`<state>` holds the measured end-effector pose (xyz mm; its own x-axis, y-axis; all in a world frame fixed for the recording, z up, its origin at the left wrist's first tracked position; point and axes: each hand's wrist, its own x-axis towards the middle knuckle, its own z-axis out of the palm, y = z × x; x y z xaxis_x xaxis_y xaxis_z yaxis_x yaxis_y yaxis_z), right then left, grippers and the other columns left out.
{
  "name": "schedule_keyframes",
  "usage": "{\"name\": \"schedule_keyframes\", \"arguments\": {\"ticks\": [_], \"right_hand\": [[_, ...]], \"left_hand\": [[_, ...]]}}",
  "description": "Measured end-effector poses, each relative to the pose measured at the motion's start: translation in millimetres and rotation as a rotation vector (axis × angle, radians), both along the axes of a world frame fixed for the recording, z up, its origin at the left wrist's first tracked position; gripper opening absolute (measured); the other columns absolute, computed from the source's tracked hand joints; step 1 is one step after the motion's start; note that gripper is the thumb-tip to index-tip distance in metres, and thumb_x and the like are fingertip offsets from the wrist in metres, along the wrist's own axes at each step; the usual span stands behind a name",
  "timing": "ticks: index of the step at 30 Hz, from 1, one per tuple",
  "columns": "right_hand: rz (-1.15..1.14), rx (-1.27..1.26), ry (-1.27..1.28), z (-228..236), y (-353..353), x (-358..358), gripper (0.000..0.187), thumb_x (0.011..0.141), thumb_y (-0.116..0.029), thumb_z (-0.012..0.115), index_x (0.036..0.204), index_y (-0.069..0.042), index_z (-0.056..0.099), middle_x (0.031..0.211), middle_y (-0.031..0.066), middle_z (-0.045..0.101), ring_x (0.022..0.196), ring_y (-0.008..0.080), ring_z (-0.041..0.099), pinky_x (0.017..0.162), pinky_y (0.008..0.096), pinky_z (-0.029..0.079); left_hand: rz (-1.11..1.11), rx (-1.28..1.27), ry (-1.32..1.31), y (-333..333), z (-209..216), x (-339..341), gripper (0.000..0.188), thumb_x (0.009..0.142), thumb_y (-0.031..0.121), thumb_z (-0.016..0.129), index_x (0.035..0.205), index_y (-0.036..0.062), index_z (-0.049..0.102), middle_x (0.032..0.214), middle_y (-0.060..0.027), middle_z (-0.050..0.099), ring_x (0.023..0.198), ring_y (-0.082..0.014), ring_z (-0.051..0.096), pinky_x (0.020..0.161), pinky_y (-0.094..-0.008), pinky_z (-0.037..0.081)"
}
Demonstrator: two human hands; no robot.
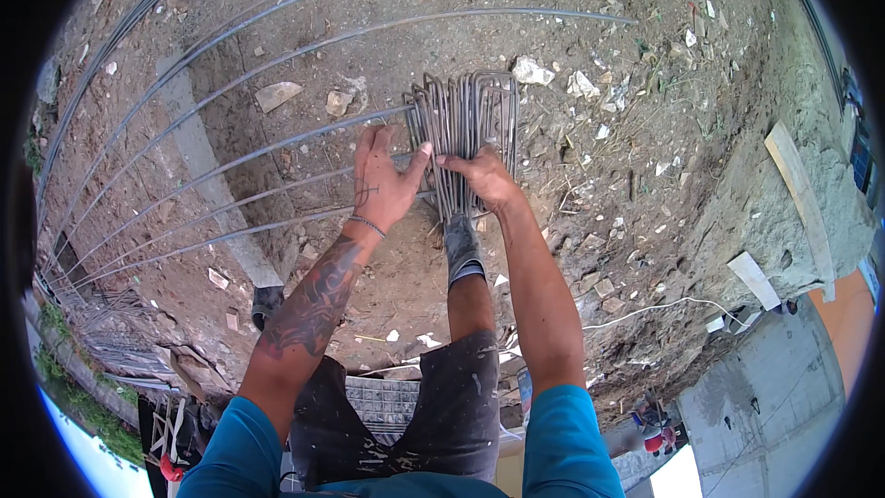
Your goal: The person organizes rebar stirrups by hand, then slides them onto long reinforcement bars.
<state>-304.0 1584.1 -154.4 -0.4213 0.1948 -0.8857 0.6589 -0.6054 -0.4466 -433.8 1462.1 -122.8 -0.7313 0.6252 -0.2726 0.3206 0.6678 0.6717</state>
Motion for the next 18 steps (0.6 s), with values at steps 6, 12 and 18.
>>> {"name": "schedule_keyframes", "arguments": {"ticks": [6, 12, 18], "right_hand": [[0.096, -0.034, 0.097, 1.6, -6.2, -8.3, 0.063, 0.073, -0.025, 0.071, 0.111, 0.019, 0.044, 0.106, 0.0203, 0.058, 0.097, 0.0225, 0.056, 0.084, 0.0309, 0.044], [0.263, 0.061, -0.052, -2.2, 6.1, 2.9, 0.079, 0.069, -0.04, 0.072, 0.113, 0.019, 0.044, 0.106, 0.0233, 0.057, 0.098, 0.026, 0.056, 0.083, 0.0317, 0.045], [0.479, 0.299, -0.014, 12.9, 6.4, -8.8, 0.054, 0.079, -0.041, 0.065, 0.093, 0.011, 0.056, 0.089, 0.0311, 0.058, 0.083, 0.0429, 0.057, 0.075, 0.0418, 0.045]], "left_hand": [[0.383, 0.117, -0.889, 14.7, -35.5, 20.3, 0.047, 0.079, 0.036, 0.069, 0.097, -0.0066, 0.057, 0.083, -0.0147, 0.062, 0.071, -0.0216, 0.06, 0.065, -0.0346, 0.048], [0.527, 0.289, -1.235, 24.4, -27.4, 22.7, 0.031, 0.083, 0.022, 0.067, 0.104, 0.0026, 0.056, 0.094, -0.0024, 0.061, 0.084, -0.0097, 0.054, 0.077, -0.0264, 0.043], [0.491, 0.207, -1.236, 20.4, -41.3, 19.3, 0.029, 0.084, 0.019, 0.067, 0.108, 0.0059, 0.056, 0.102, -0.002, 0.062, 0.096, -0.0117, 0.055, 0.084, -0.0283, 0.042]]}}
